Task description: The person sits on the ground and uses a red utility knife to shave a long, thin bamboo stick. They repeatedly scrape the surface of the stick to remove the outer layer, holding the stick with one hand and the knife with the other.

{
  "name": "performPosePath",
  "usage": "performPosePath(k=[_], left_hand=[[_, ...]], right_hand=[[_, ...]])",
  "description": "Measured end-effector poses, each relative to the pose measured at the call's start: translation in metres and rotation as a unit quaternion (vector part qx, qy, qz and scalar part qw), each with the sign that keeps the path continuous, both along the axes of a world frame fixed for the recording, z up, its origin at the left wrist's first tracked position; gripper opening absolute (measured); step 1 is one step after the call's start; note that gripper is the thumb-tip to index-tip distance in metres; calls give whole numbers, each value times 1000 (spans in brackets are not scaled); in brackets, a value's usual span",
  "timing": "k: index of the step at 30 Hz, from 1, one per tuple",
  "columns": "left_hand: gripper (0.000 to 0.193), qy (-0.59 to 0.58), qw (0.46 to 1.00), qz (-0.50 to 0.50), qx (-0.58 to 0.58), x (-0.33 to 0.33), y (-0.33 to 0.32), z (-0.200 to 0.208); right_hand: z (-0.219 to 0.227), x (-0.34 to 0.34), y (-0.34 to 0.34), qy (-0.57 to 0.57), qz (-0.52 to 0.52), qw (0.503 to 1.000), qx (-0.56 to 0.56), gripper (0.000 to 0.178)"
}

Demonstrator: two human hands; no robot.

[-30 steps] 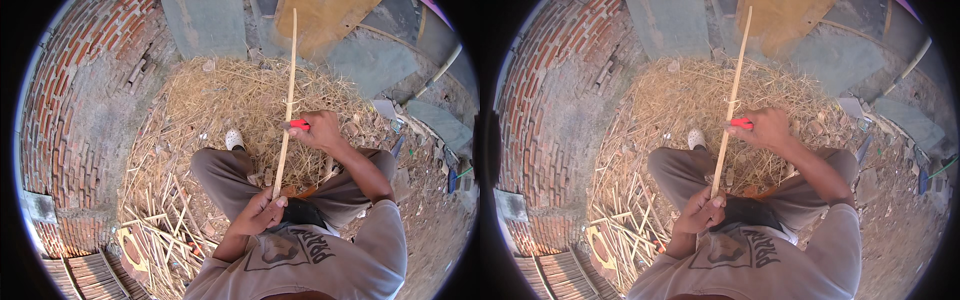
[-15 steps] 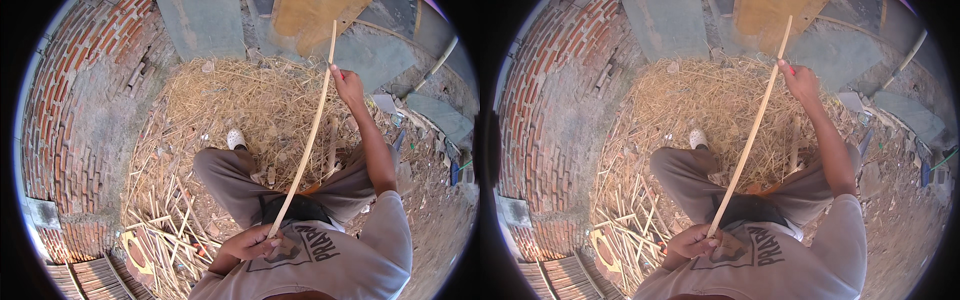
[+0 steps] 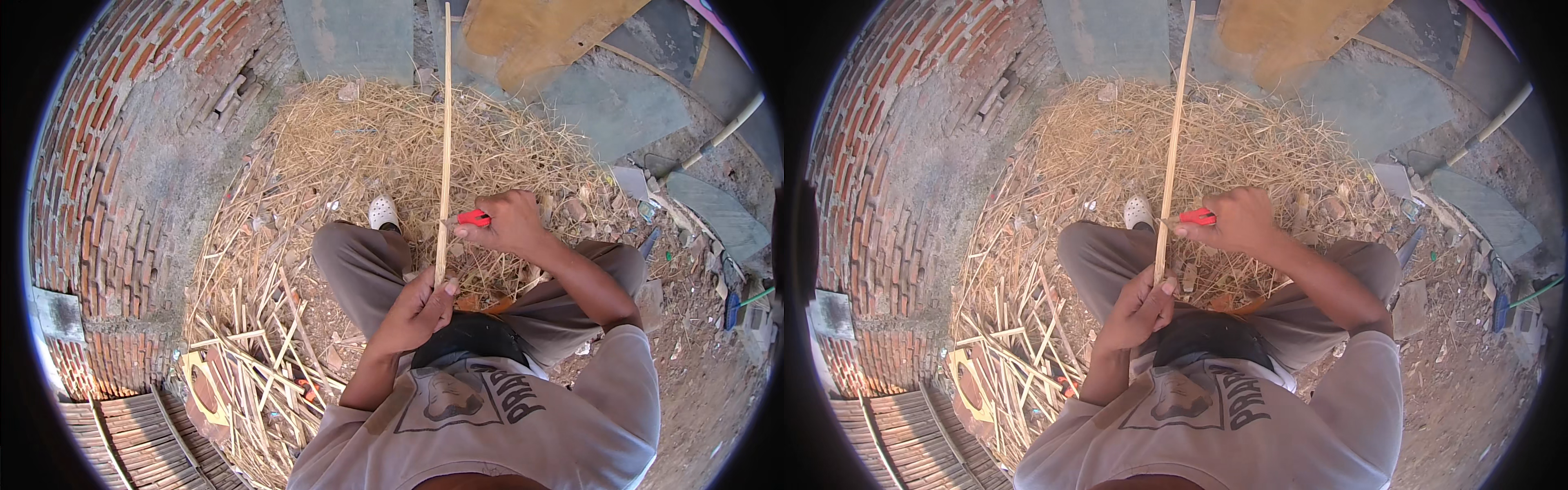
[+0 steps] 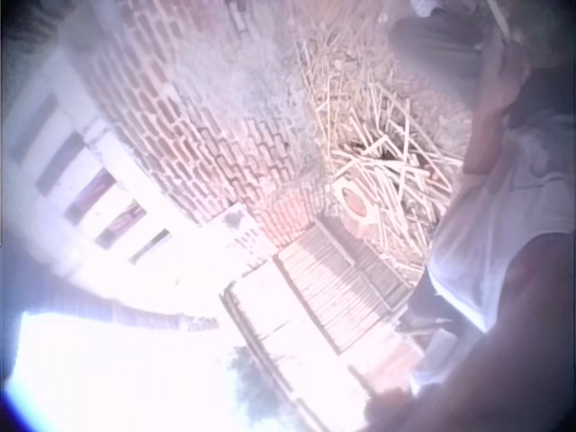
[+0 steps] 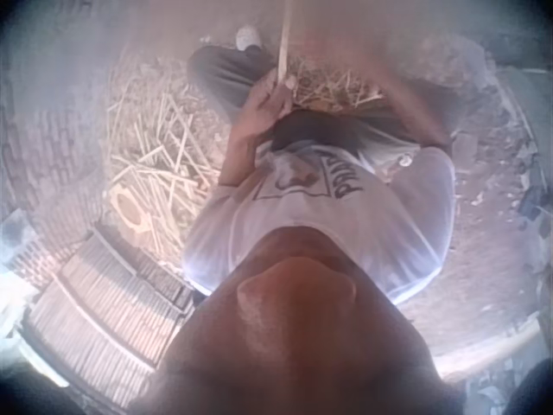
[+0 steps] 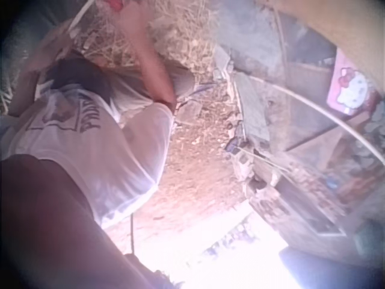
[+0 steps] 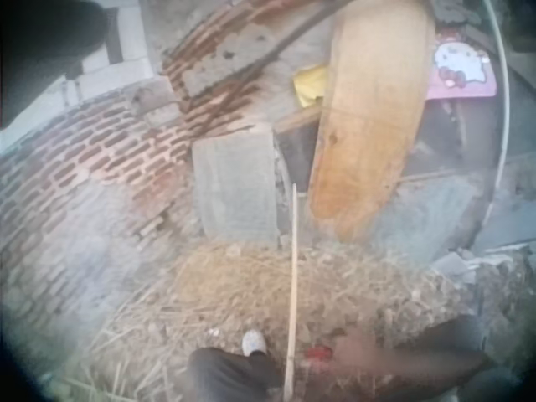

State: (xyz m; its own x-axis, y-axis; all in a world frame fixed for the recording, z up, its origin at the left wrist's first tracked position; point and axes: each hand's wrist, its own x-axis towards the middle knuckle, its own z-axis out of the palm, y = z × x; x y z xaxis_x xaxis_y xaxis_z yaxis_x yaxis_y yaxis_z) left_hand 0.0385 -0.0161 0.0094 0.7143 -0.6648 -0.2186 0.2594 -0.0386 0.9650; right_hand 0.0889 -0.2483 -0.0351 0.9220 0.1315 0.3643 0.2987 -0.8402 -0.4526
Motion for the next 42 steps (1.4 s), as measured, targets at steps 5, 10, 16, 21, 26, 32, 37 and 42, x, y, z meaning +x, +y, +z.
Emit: performPosePath(k=[5, 10, 16, 21, 26, 32, 37, 42], left_hand=[[10, 28, 998, -46, -16, -3, 1, -5], [11, 7, 1000, -26, 4, -3, -1, 2], [12, 2, 999, -35, 9, -5, 3, 2], [9, 27, 997, -61, 48, -2, 8, 4], [10, -40, 995, -74, 49, -8, 10, 7], [6, -19, 990, -117, 76, -19, 22, 11], [11, -114, 981, -143, 65, -31, 37, 5], [7, -121, 961, -241, 55, -36, 45, 23]], right_hand=[[1, 4, -14, 13, 6, 1000, -9, 63], [-1, -8, -2, -29, 39, 999, 5, 63], [3, -7, 1, -24, 55, 998, 14, 61], [1, 7, -14, -25, -5, 1000, -4, 64], [1, -1, -8, -72, 28, 997, -4, 65], [-3, 18, -29, -39, -66, 997, -3, 67], [1, 26, -48, -18, -118, 992, 27, 69], [12, 39, -85, 81, -237, 964, 85, 70]])
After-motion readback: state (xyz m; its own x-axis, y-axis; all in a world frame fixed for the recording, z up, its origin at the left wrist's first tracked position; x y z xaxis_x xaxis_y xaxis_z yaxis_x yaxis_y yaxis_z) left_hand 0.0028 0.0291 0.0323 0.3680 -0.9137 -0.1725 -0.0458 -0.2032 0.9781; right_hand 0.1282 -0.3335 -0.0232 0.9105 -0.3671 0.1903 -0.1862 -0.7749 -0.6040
